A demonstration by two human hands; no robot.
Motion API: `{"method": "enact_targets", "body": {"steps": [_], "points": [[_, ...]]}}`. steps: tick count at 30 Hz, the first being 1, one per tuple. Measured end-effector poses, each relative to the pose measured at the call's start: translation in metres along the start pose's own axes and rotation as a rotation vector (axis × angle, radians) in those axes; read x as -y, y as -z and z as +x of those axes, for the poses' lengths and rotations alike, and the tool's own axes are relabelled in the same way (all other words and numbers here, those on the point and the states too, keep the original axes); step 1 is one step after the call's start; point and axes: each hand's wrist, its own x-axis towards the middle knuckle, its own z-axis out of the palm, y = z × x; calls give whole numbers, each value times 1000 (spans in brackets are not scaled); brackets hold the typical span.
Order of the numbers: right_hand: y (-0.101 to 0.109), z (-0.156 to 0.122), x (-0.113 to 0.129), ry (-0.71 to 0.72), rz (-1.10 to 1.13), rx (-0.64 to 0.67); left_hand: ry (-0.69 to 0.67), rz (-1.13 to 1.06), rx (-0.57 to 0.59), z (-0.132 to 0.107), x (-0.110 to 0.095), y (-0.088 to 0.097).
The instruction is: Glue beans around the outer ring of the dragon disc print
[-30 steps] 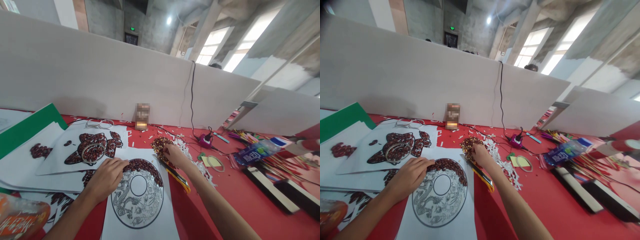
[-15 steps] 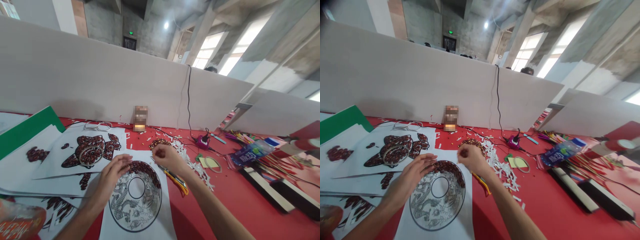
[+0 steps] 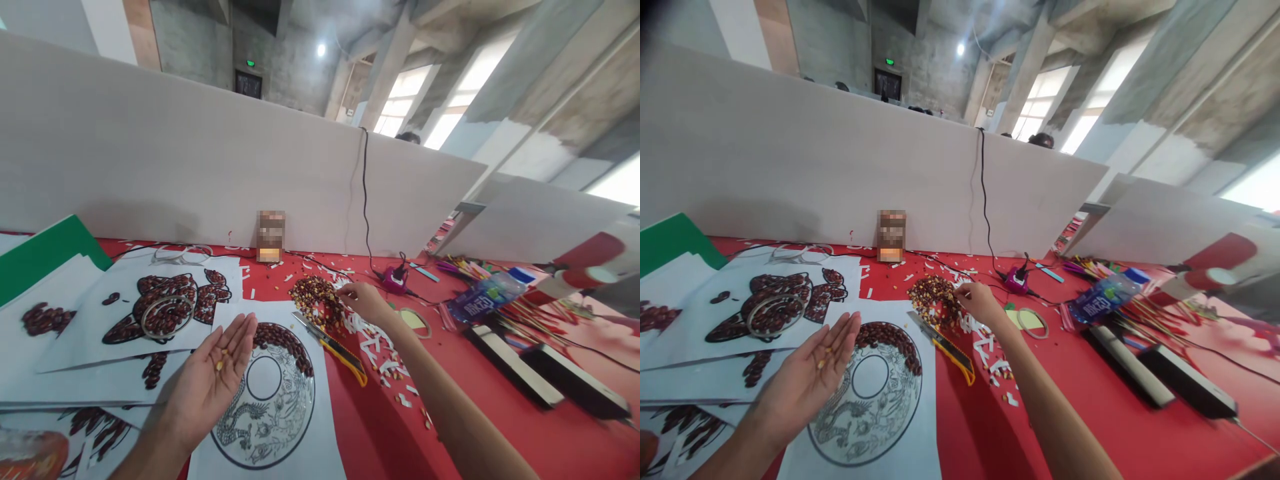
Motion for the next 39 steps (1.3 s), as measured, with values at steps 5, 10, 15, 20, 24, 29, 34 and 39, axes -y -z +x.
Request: {"method": "enact_targets", "body": {"steps": [5,10,15,20,24,29,34,39], "points": [[-11,19,-27,35,-67,93,21,-57,225,3,0,11],[-26,33,-20,84,-98,133,114,-104,409,9,-3,24],[-27,41,-21,93,-62,153,145,-105,443,10,-6,25],[-28,43,-24,50,94,166,137,-94,430,5,-7,18],[-27,42,-27,-14,318,210,152,-71,423,4,-7,19],[-19,32,-11,-10,581,218,136,-15,401,6,-6,21],[-27,0,60,97,802,356,147,0,342,8,-3,20],[-44,-25,127,232,965,582,138,-18,279,7,0,20]]}}
